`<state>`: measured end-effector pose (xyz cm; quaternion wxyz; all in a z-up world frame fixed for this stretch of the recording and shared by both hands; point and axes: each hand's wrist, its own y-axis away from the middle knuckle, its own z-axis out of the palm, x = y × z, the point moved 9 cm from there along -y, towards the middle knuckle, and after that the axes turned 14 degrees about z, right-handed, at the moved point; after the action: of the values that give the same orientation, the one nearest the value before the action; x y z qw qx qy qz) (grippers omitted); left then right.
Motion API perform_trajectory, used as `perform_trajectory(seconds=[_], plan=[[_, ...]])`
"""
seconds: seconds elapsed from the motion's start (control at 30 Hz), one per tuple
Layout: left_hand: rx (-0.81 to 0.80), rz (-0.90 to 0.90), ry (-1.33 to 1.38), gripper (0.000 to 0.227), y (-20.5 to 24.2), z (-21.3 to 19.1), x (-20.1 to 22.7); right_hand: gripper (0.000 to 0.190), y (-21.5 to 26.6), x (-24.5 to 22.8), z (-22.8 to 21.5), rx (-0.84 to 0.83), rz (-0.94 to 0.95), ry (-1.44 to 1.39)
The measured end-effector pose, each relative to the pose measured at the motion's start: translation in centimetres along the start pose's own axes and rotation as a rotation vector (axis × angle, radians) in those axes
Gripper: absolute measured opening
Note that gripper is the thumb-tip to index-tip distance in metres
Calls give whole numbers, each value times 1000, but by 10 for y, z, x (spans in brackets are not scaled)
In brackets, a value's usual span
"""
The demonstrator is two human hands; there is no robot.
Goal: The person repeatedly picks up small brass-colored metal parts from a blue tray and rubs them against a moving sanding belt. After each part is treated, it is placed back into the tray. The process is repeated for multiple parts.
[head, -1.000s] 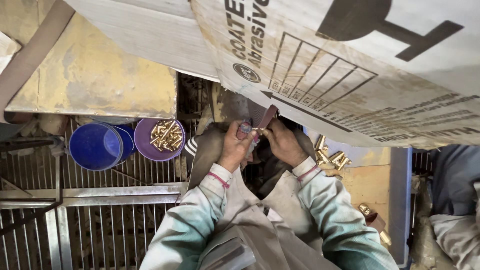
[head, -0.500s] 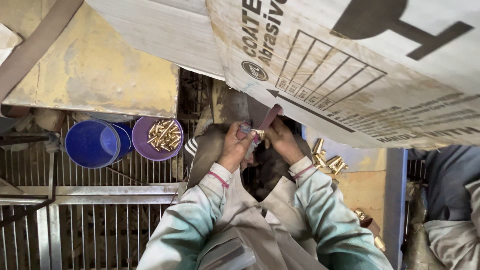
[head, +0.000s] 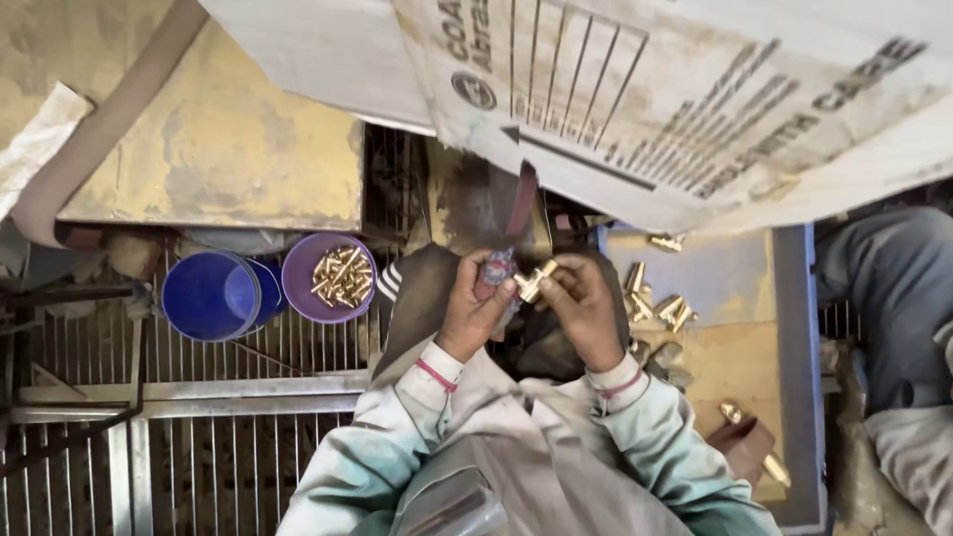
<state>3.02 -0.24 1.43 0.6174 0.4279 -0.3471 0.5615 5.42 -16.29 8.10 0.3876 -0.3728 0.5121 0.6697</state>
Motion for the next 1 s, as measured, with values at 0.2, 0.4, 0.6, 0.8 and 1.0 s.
perform_trajectory(seconds=[0.2, 0.4, 0.6, 0.8, 1.0], plan=[[-63, 232, 230, 49, 9, 24, 66, 32, 85, -78, 44, 168, -587, 506], [-94, 268, 328, 48, 27, 29, 96, 41, 122, -103, 73, 248, -744, 815], [-103, 231, 291, 46, 49, 13, 87, 35, 135, -82, 68, 168, -652, 758], [-32, -72, 407, 37, 78, -6, -3, 26, 91, -34, 36, -22, 43, 303], [-194, 91, -242, 32, 62, 3, -47, 22, 99, -92, 99, 117, -339, 1211]])
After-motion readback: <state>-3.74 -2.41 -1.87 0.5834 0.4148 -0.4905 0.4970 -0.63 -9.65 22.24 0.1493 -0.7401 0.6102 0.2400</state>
